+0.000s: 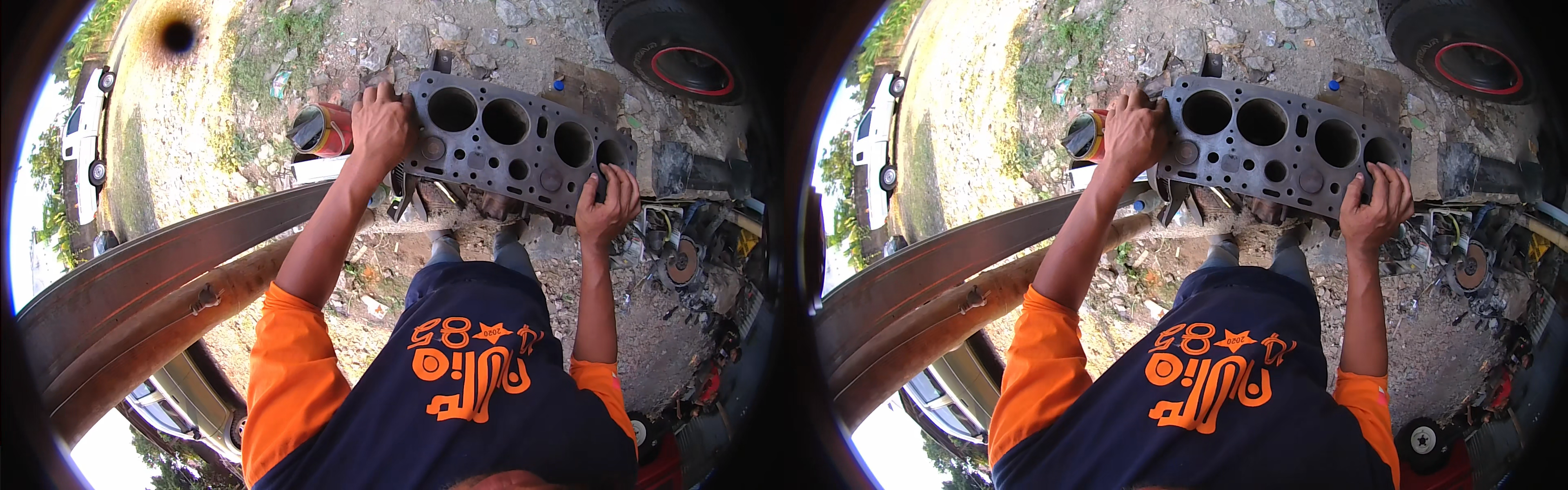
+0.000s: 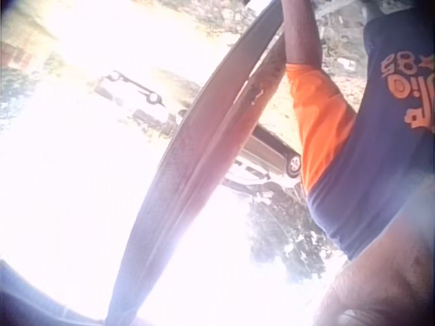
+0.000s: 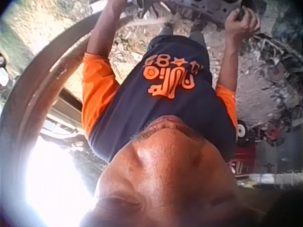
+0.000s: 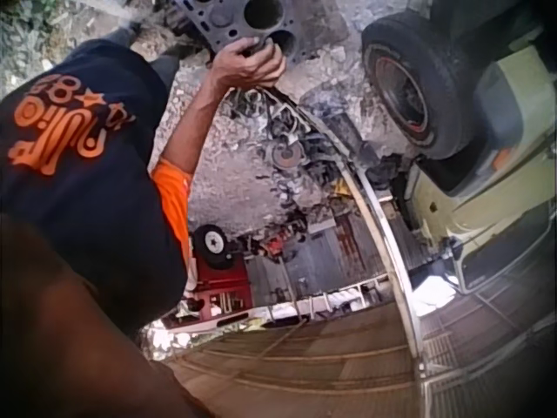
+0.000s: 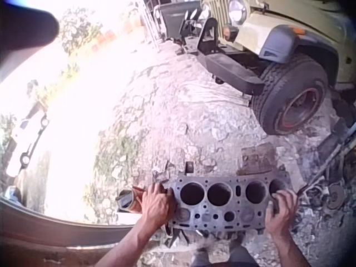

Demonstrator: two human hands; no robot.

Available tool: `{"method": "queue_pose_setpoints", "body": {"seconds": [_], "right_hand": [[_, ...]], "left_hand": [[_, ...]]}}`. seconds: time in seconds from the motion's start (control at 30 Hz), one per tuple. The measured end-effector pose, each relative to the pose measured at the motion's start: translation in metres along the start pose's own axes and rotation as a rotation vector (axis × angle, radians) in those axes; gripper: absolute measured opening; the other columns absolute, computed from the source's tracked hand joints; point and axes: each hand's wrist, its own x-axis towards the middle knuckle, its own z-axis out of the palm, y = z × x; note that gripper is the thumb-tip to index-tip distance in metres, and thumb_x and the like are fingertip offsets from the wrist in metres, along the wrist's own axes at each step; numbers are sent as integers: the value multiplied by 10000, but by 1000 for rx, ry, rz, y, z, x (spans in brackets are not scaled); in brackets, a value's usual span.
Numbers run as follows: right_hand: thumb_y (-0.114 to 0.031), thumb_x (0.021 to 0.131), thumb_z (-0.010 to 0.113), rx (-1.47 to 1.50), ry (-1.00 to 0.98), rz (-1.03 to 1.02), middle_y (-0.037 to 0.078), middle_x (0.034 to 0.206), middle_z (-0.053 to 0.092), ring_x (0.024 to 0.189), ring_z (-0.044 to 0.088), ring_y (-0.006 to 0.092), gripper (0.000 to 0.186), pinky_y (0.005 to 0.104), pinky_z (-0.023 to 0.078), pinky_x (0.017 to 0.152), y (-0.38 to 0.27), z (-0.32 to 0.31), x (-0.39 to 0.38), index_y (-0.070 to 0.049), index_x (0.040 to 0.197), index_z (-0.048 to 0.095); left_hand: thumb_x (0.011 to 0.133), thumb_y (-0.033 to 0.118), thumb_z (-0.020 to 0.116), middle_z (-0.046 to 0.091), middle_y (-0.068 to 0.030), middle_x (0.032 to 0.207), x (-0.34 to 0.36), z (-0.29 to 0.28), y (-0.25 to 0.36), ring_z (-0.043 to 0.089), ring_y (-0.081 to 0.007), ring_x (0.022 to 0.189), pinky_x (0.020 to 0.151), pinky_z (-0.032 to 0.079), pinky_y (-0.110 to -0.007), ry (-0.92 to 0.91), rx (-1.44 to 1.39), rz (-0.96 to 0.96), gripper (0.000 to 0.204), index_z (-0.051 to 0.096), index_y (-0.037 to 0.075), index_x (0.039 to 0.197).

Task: The person is sanding the flat top surface of an engine block using a piece of sandpaper. They scrub the metal surface by hand and use a cloth to wipe away debris.

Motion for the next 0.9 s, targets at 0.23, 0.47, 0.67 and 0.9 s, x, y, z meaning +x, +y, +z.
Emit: {"method": "queue_pose_setpoints", "body": {"seconds": [0.23, 0.47, 0.67, 0.9], "right_hand": [[-220, 962, 728, -23, 6, -10, 40, 1253, 723, 1295, 631, 302, 230, 499, 423, 1095, 0, 2, 1, -106, 1156, 775], [-224, 958, 732, -11, 4, -14, 38, 1255, 724, 1308, 622, 293, 228, 502, 424, 1092, 2, 3, -3, -106, 1147, 778], [-228, 953, 735, -26, -1, -5, 42, 1257, 725, 1305, 622, 293, 228, 502, 420, 1099, 1, 3, -2, -106, 1140, 782], [-223, 950, 736, -11, 18, -12, 41, 1251, 723, 1301, 623, 295, 234, 503, 417, 1103, 3, 5, -2, -105, 1148, 780]], "left_hand": [[921, 250, 681, 626, -187, 1208, -39, -5, 12, 600, -414, 1169, 947, 504, -525, 4, -70, -58, 399, 739, 125, 1295], [935, 281, 654, 632, -206, 1202, -14, -4, 10, 600, -428, 1168, 944, 510, -538, 10, -43, -52, 314, 723, 86, 1171], [896, 245, 666, 634, -188, 1203, -30, -2, 13, 600, -407, 1204, 939, 508, -522, 10, -40, -66, 369, 741, 113, 1233], [913, 273, 666, 631, -220, 1263, 8, 7, 0, 587, -431, 1240, 975, 501, -582, -8, 19, -28, 353, 752, 119, 1220]]}}
